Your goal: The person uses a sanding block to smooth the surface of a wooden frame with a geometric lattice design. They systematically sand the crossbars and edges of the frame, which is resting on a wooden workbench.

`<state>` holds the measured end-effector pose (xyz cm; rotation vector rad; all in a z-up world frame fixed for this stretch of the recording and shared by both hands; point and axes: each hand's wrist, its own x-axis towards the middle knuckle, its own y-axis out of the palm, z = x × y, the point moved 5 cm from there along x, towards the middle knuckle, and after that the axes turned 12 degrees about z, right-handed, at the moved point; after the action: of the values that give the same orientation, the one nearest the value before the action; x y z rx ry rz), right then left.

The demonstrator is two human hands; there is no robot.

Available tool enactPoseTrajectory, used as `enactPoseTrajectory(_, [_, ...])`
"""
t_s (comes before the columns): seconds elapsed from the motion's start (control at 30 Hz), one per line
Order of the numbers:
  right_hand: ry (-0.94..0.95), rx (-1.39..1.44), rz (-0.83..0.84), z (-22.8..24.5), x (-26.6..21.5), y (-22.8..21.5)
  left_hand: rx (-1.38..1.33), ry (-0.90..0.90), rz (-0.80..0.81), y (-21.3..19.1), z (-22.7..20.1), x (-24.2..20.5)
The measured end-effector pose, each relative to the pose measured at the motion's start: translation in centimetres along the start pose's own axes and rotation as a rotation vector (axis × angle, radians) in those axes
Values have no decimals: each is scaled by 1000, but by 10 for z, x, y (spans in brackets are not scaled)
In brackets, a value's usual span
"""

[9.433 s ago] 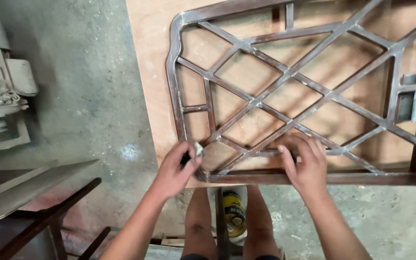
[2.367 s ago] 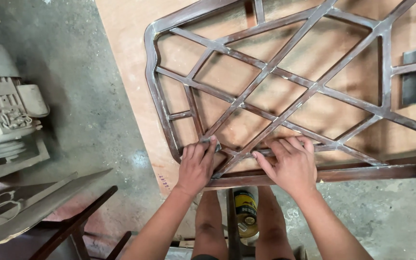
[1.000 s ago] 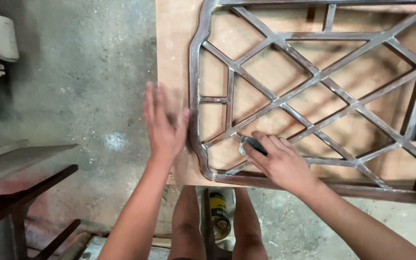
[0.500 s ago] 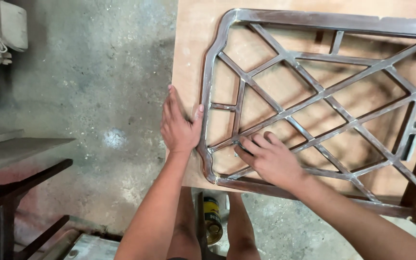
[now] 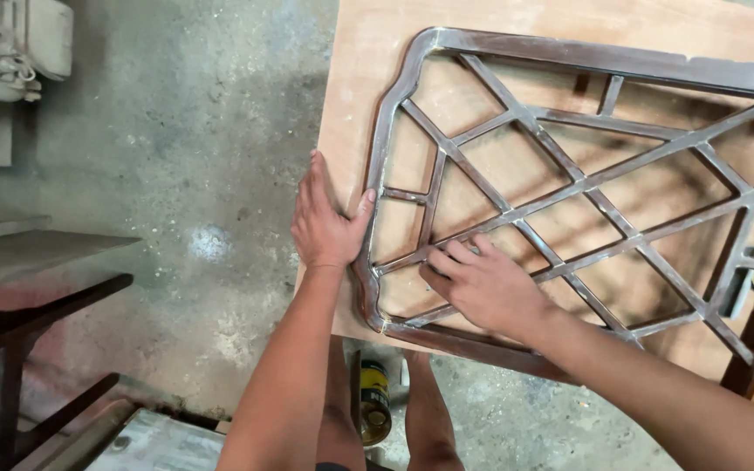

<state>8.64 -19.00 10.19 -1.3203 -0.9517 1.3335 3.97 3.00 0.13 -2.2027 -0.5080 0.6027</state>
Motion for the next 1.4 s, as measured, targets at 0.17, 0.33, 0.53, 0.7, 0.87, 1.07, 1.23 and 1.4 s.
enactPoseTrajectory(0.17, [-16, 58, 35, -1, -20, -2, 15, -25, 0, 3, 5, 1])
enactPoseTrajectory(0.33, [1, 88, -50, -10, -28, 18, 25, -30, 7, 1, 1, 0])
enactPoseTrajectory(0.53, [47, 138, -93, -6, -30, 23, 39, -11, -14, 2, 2, 1])
enactPoseTrajectory(0.7, [79, 241, -111, -5, -32, 29, 41, -23, -2, 6, 4, 2])
enactPoseTrajectory(0.87, [115, 279, -129, -4, -29, 37, 52, -30, -6, 6, 6, 3])
enactPoseTrajectory(1.07, [165, 262, -145, 4, -32, 45, 54, -30, -3, 7, 6, 1])
enactPoseTrajectory(1.23, [188, 329, -144, 1, -30, 38, 52, -37, 3, 8, 7, 3])
enactPoseTrajectory(1.4, [192, 388, -152, -1, -30, 25, 40, -28, 7, 6, 5, 2])
